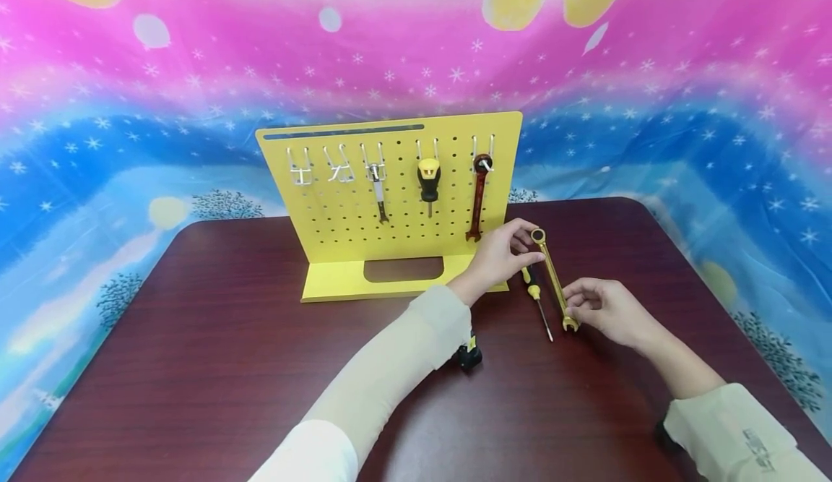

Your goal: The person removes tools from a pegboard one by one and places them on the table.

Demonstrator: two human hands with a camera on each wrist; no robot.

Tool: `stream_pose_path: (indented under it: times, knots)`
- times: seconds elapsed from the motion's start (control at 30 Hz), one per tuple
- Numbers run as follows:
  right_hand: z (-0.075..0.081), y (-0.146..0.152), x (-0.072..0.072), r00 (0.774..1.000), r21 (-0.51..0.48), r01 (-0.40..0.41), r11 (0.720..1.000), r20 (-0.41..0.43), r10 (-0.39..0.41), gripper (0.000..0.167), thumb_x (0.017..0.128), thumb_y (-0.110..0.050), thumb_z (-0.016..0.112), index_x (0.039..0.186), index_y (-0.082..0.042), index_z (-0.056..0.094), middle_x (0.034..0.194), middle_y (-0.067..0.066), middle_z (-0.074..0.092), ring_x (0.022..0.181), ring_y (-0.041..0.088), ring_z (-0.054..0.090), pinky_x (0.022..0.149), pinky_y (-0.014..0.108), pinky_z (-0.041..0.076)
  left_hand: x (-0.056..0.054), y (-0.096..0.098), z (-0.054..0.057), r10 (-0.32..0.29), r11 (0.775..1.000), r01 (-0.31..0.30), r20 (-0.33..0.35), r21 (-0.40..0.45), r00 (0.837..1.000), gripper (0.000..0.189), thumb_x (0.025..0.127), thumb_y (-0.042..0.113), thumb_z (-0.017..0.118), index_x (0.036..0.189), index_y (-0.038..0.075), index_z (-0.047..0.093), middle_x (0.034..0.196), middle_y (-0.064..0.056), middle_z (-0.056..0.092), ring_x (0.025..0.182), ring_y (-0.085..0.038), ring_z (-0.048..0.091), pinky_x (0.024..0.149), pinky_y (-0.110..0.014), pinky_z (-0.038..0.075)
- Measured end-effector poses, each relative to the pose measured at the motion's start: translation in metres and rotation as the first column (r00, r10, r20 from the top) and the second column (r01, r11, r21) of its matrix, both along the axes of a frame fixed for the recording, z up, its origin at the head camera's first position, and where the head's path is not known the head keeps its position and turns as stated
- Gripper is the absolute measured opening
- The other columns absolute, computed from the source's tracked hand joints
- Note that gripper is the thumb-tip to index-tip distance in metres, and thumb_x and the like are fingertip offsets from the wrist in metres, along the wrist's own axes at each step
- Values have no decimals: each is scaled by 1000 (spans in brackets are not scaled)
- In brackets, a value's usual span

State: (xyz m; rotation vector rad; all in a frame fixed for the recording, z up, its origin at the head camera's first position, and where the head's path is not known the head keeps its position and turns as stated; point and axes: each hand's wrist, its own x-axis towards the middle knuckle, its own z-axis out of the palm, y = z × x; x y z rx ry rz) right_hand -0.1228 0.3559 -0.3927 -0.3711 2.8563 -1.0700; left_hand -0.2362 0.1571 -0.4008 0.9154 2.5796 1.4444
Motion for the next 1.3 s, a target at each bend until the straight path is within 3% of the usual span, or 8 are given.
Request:
stream_pose_path:
  times: [0.3,0.6,0.83,1.1,1.3]
  knots:
    - [-8,5,-10,999,-11,-14,1000,37,14,19,91,-1,66,108,7,66,92,10,72,77,-3,63,65,19,53,-5,4,-11,48,989,-54,-43,-135,998,46,92,33,71,135,25,57,113,6,63,102,-6,61,80,-12,47]
    - [-9,9,-14,996,-28,-18,999,89,20,19,91,0,66,107,9,64,91,13,70,75,0,63,63,24,55,-6,5,-11,-1,966,-2,-10,-257,1000,61,92,37,71,147,29,47,132,6,60,117,-7,60,93,-16,48]
    - [-13,6,-16,992,-14,-15,1000,129,16,20,92,-1,64,109,11,63,91,11,71,74,1,62,64,24,54,-8,3,-12,-43,958,57,58,-281,997,67,91,36,72,150,25,43,143,4,53,121,-9,58,98,-17,47]
    - [-14,5,-13,981,-22,-4,1000,193,8,23,94,-2,61,112,13,62,92,11,71,73,2,62,64,24,53,-8,9,-17,-53,940,86,107,-330,993,68,91,38,72,150,22,43,146,2,51,124,-8,55,99,-17,46]
    - [-11,5,-11,973,-38,20,999,232,-10,29,94,-3,61,117,15,59,93,12,70,74,6,63,66,26,54,-10,14,-17,-50,927,82,96,-366,994,66,91,41,71,148,20,46,145,1,51,128,-8,53,102,-16,44]
